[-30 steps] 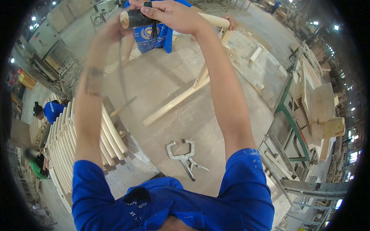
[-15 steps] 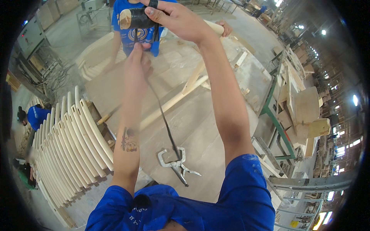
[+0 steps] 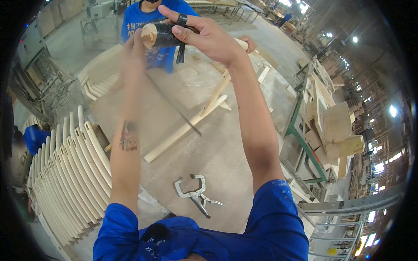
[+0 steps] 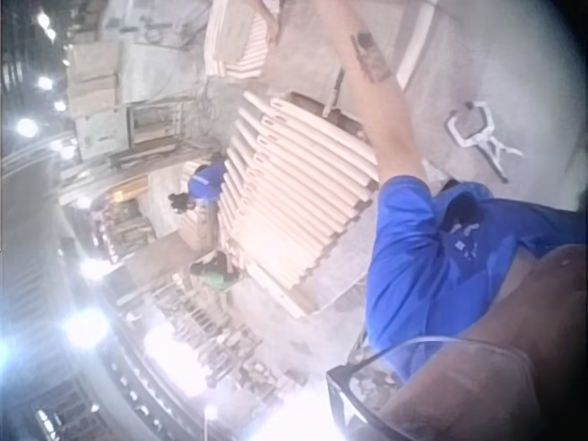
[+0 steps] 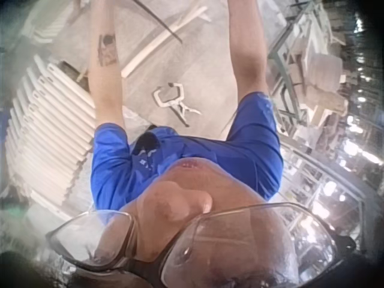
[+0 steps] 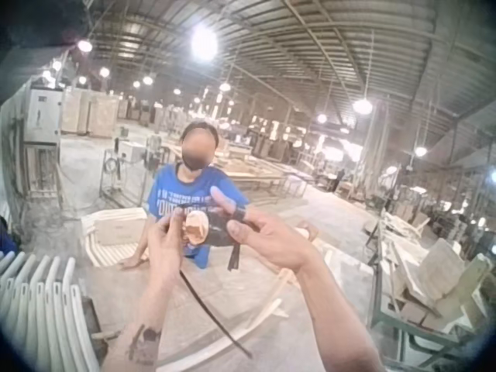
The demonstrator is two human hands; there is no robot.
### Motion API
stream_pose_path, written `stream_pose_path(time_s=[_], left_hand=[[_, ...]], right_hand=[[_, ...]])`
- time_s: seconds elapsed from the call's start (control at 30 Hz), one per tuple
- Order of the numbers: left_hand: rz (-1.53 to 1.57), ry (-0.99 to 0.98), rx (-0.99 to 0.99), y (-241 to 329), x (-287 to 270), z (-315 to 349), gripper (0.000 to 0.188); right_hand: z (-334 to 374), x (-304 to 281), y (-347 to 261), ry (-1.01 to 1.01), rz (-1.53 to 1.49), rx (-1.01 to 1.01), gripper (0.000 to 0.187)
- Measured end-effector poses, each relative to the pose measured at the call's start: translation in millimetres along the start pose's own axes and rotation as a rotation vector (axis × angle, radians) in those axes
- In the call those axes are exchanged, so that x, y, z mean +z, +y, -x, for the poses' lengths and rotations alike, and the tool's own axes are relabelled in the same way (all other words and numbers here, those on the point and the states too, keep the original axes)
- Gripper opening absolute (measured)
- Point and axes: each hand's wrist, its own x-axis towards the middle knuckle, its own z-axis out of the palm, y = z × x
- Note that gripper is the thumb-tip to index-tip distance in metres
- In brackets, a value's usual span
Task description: The person wraps a black strap around a wooden handle held by a coworker, then secures the strap using a metal clamp. The person adjusts the strap and clamp to ensure the handle is tightly bound.
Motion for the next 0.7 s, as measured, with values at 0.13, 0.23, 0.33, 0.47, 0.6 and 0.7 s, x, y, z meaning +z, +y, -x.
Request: stream_pose_path(time_s=[0.13,0.23,0.33,0.47,0.6,0.7], left_hand=[[-0.065,-0.125,0.034,-4.7,-12.4,8.4,0.042],[-0.207,-0.224,-0.017,-1.0,-10.2,71.1,0.042],[-0.318,-0.251,0.044,20.7,-15.6,123.7,0.035],[-0.483,-0.255,0.302,29.6,-7.1,171.5,0.029],[-0.608,-0.378,0.403,80.1,-1.8,186.8,0.021],[-0.737,-0.442,0.491,115.5,6.0,191.7,0.017]], right_hand=[[-9.0,1.9,-10.7,-0.052,0.056,0.006,0.065],[2.3,-6.9,-2.4,-0.075,0.092,0.035,0.064],[-0.8,-3.3,-14.0,-0.063,0.114,0.028,0.063],[-7.5,2.5,-18.5,-0.054,0.076,0.047,0.062],[-2.4,1.6,-3.4,-0.042,-0.014,-0.033,0.063],[-5.8,9.7,-4.7,0.051,0.154,-0.118,0.069]])
